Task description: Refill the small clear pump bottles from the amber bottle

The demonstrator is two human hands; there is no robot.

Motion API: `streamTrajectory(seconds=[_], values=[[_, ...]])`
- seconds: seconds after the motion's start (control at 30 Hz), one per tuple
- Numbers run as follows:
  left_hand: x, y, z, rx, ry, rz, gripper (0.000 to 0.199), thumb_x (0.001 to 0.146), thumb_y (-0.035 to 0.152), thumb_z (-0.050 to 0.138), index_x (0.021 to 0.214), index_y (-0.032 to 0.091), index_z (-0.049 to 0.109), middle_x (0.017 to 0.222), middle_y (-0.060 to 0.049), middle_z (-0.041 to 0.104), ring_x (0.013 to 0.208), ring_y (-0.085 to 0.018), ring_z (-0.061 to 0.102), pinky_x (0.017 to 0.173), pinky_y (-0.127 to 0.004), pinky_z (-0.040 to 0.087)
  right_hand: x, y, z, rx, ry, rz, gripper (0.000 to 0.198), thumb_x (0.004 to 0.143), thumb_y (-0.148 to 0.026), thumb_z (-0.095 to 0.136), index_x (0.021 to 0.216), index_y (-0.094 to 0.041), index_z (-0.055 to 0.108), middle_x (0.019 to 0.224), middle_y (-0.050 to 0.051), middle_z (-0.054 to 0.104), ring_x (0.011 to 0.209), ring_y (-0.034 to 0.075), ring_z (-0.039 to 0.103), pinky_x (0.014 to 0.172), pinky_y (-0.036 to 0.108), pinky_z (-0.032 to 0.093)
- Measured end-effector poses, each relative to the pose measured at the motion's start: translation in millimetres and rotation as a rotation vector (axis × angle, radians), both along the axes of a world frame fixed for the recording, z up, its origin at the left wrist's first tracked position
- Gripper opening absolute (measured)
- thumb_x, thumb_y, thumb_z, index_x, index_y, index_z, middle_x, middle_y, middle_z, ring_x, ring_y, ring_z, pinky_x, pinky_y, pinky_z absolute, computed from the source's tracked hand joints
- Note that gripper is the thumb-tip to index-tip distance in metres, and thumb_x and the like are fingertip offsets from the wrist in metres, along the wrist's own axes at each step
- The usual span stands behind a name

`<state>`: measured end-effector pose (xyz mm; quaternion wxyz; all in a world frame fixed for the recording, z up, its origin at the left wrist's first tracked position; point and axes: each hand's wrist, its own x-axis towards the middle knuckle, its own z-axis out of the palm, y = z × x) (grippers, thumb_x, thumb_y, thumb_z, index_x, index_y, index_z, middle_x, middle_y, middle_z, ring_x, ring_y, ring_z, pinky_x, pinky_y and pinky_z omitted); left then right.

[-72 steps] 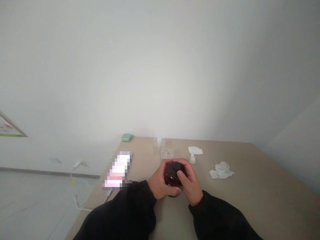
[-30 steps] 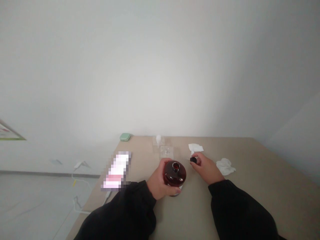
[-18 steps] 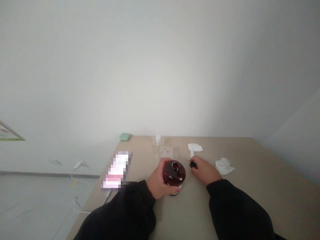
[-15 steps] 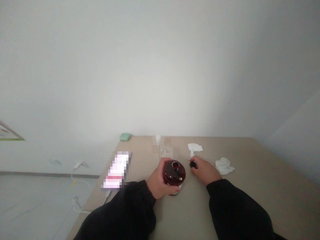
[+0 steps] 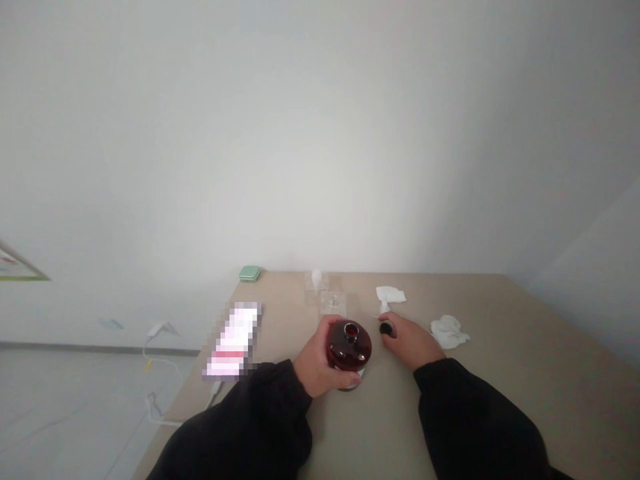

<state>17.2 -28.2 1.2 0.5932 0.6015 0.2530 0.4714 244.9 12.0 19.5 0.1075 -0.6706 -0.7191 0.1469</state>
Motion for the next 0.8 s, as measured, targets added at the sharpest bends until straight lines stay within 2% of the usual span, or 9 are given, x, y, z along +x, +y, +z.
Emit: streamTrajectory(seconds=[0.4, 0.57, 0.7, 0.8], values=[[0, 1, 0.5, 0.025, -0.006, -0.002, 0.081, 0.053, 0.019, 0.086, 0.120, 0.021, 0.041, 0.110, -0.006, 0.060, 0.097, -0.022, 0.060, 0.089, -0.036, 0.046, -2, -5, 10, 0.068, 0.049, -0.031, 0.035, 0.084, -0.029, 0.048, 0.117, -0.024, 0.059, 0.073, 0.003, 0.065, 0.068, 0.021, 0.060, 0.063, 0.029, 0.038], [0, 1, 0.6, 0.041, 0.018, 0.014, 0.082, 0.053, 0.025, 0.088, 0.120, 0.022, 0.040, 0.111, -0.006, 0.059, 0.098, -0.023, 0.059, 0.090, -0.038, 0.045, -5, -6, 10, 0.210, 0.166, -0.034, 0.031, 0.082, -0.025, 0.046, 0.108, -0.022, 0.063, 0.070, 0.002, 0.064, 0.066, 0.020, 0.059, 0.065, 0.031, 0.042], [-2, 4, -1.9, 0.051, 0.025, -0.022, 0.090, 0.049, 0.040, 0.090, 0.121, 0.021, 0.039, 0.113, -0.009, 0.057, 0.100, -0.026, 0.057, 0.091, -0.041, 0.043, -12, -14, 6, 0.348, 0.519, 0.164, 0.033, 0.091, -0.038, 0.039, 0.103, -0.021, 0.064, 0.085, 0.006, 0.065, 0.080, 0.021, 0.061, 0.075, 0.034, 0.047], [-6, 6, -5.2, 0.104, 0.045, 0.040, 0.097, 0.050, 0.066, 0.080, 0.124, 0.020, 0.038, 0.117, -0.012, 0.052, 0.106, -0.030, 0.052, 0.094, -0.044, 0.041, -22, -21, -2, 0.336, 0.820, 0.379, 0.047, 0.091, -0.057, 0.038, 0.115, -0.023, 0.058, 0.097, 0.008, 0.063, 0.091, 0.023, 0.061, 0.080, 0.036, 0.048]])
